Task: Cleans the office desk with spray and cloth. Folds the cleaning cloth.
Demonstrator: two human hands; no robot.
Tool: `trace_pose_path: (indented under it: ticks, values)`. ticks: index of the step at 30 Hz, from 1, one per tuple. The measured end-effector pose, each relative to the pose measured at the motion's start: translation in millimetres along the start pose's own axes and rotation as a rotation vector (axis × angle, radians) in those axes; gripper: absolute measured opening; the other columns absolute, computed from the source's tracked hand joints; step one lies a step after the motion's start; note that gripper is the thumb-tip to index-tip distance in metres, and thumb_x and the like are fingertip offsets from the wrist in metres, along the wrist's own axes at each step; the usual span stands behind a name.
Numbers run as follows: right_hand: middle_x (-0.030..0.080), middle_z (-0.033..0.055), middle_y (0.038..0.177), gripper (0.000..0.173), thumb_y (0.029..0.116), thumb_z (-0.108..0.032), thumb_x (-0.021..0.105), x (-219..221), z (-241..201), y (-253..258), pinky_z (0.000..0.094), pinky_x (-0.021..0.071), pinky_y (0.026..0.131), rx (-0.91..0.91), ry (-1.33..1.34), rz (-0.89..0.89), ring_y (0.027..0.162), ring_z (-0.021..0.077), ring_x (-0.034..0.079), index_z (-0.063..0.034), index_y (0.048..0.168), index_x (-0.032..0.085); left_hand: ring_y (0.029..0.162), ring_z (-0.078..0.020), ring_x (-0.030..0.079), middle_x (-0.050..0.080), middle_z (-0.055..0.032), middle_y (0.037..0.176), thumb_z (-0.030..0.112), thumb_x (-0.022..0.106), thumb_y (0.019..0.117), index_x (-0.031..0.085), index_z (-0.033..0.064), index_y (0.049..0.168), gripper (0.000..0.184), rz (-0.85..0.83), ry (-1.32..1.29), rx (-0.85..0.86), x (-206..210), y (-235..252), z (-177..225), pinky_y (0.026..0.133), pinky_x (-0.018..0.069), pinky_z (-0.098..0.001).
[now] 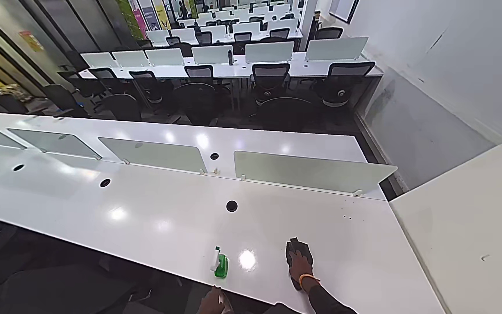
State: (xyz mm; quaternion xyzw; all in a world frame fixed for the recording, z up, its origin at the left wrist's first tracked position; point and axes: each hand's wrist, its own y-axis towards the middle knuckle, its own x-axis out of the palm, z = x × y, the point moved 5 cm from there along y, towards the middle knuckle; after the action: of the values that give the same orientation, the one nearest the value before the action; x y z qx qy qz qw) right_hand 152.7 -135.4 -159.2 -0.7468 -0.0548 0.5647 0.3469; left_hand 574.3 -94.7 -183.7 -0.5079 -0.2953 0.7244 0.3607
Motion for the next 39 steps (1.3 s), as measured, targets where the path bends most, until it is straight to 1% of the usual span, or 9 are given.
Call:
trace_pose_path:
  ticks: [5,11,13,16,20,24,28,32,39]
  values:
    - [0.039,0.0163,0.163,0.074,0.0817,-0.025,0.077,32.1,-74.0,-24.3,0.0633,0.0484,0.103,-0.056,0.01,-0.076,0.139,0.0452,0.047,-0.0202,0.151,0.054,0.143,-0.0412,0.048,0.047,-0.0245,0.155,0.04,0.067,0.0956,0.046,0.0055,0.154,0.071,-0.055,-0.065,-0.078,-35.3,-40.3,-64.5,0.115,0.0403,-0.0633]
    - [0.03,0.0134,0.169,0.076,0.0829,-0.022,0.076,62.1,-139.7,-50.5,0.0683,0.0486,0.1,-0.135,-0.051,-0.16,0.142,0.0496,0.042,-0.025,0.154,0.05,0.148,-0.0461,0.037,0.032,-0.0221,0.166,0.039,0.07,0.0937,0.041,0.0105,0.158,0.076,0.051,0.039,-0.159,-83.1,-9.5,-108.0,0.113,0.036,-0.0702]
    - [0.026,0.0114,0.17,0.075,0.0845,-0.02,0.076,65.7,-143.7,-48.9,0.0702,0.0467,0.102,-0.145,-0.074,-0.143,0.148,0.0489,0.034,-0.026,0.154,0.05,0.15,-0.0483,0.032,0.024,-0.0217,0.169,0.039,0.072,0.0913,0.035,0.0138,0.161,0.083,0.117,0.075,-0.153,-102.4,8.6,-102.7,0.113,0.0352,-0.0707]
    - [0.018,0.0116,0.173,0.079,0.0863,-0.016,0.075,68.6,-146.3,-38.7,0.0745,0.0353,0.11,-0.154,-0.097,-0.103,0.157,0.0466,0.012,-0.0274,0.158,0.043,0.154,-0.0508,0.021,0.014,-0.022,0.171,0.035,0.079,0.0858,0.029,0.0184,0.164,0.094,0.236,0.054,-0.118,-131.6,36.4,-84.3,0.113,0.0327,-0.0737]
    - [0.017,0.0146,0.173,0.094,0.0832,-0.018,0.079,60.5,-151.6,-12.8,0.0721,0.0377,0.111,-0.126,-0.094,-0.1,0.156,0.0459,0.018,-0.0286,0.163,0.032,0.156,-0.0539,0.004,-0.003,-0.0194,0.173,0.039,0.088,0.0747,0.017,0.0284,0.167,0.117,0.287,0.038,-0.086,-169.2,81.6,-46.8,0.11,0.0292,-0.0801]
    - [0.009,0.0143,0.174,0.115,0.0762,-0.016,0.086,37.5,-163.8,22.3,0.0752,0.0355,0.11,-0.076,-0.064,-0.114,0.157,0.0469,0.013,-0.0299,0.167,0.017,0.154,-0.0578,-0.004,-0.014,-0.0177,0.173,0.046,0.095,0.0626,0.008,0.0316,0.167,0.137,0.322,-0.059,-0.171,-196.6,134.5,-28.7,0.102,0.0298,-0.0861]
    - [0.006,0.0141,0.174,0.117,0.0734,-0.018,0.088,15.0,-167.7,65.1,0.0754,0.0358,0.109,-0.059,-0.042,-0.117,0.157,0.0481,0.011,-0.0288,0.167,0.018,0.149,-0.0636,-0.016,-0.034,-0.0218,0.165,0.055,0.1,0.0469,-0.011,0.0287,0.166,0.165,0.318,-0.126,-0.334,-205.5,170.6,-17.5,0.096,0.0293,-0.0903]
    - [0.007,0.0145,0.174,0.119,0.0724,-0.02,0.09,-10.5,-175.1,111.2,0.0742,0.0361,0.11,-0.063,-0.046,-0.112,0.157,0.0484,0.012,-0.0277,0.167,0.018,0.146,-0.0657,-0.024,-0.045,-0.0237,0.158,0.056,0.102,0.042,-0.024,0.0256,0.163,0.177,0.223,-0.126,-0.404,-207.2,182.3,-15.4,0.093,0.0272,-0.0926]
    - [0.012,0.0081,0.175,0.118,0.0725,-0.026,0.089,-56.4,-185.8,182.1,0.075,0.0319,0.112,-0.096,0.022,-0.046,0.158,0.0436,0.013,-0.03,0.167,0.018,0.144,-0.0661,-0.027,-0.049,-0.0223,0.156,0.05,0.103,0.0358,-0.026,0.0275,0.162,0.182,0.163,-0.114,-0.503,-208.6,194.8,-12.1,0.092,0.0245,-0.0937]
